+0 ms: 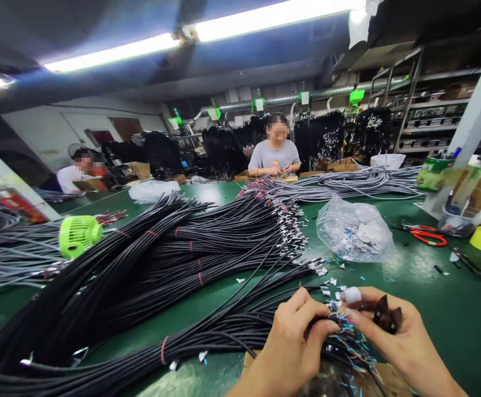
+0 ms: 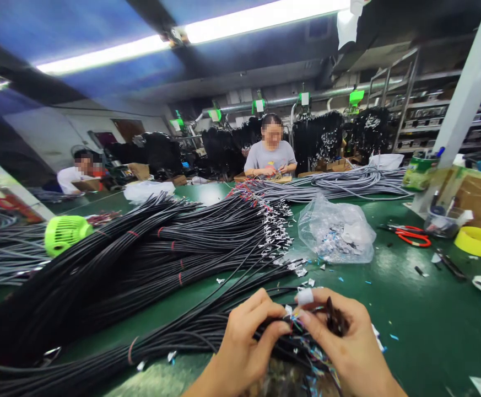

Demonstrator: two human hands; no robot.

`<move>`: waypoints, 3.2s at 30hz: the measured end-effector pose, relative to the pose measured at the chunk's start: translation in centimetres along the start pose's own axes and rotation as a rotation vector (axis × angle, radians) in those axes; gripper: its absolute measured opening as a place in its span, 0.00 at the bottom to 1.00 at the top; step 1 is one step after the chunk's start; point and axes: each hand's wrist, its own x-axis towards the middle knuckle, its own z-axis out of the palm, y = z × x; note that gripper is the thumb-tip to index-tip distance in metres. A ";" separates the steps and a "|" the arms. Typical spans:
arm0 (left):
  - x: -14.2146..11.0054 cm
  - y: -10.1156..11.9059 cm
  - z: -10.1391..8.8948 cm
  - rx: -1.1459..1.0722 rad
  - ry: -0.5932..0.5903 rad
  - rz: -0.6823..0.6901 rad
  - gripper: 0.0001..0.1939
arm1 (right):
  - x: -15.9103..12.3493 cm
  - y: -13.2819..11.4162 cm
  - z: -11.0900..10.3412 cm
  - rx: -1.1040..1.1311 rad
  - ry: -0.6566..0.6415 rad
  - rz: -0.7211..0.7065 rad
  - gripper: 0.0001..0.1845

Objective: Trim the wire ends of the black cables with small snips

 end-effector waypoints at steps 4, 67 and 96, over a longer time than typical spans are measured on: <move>-0.3 0.0 0.4 -0.045 0.034 -0.065 0.13 | 0.0 0.3 0.4 -0.072 -0.009 -0.088 0.08; 0.0 0.6 -0.1 0.015 -0.123 -0.185 0.09 | -0.6 -0.5 -0.7 -0.562 -0.048 -0.792 0.23; 0.1 0.4 0.1 -0.052 0.018 -0.120 0.11 | 0.4 -0.9 -0.1 -0.399 0.174 -0.399 0.09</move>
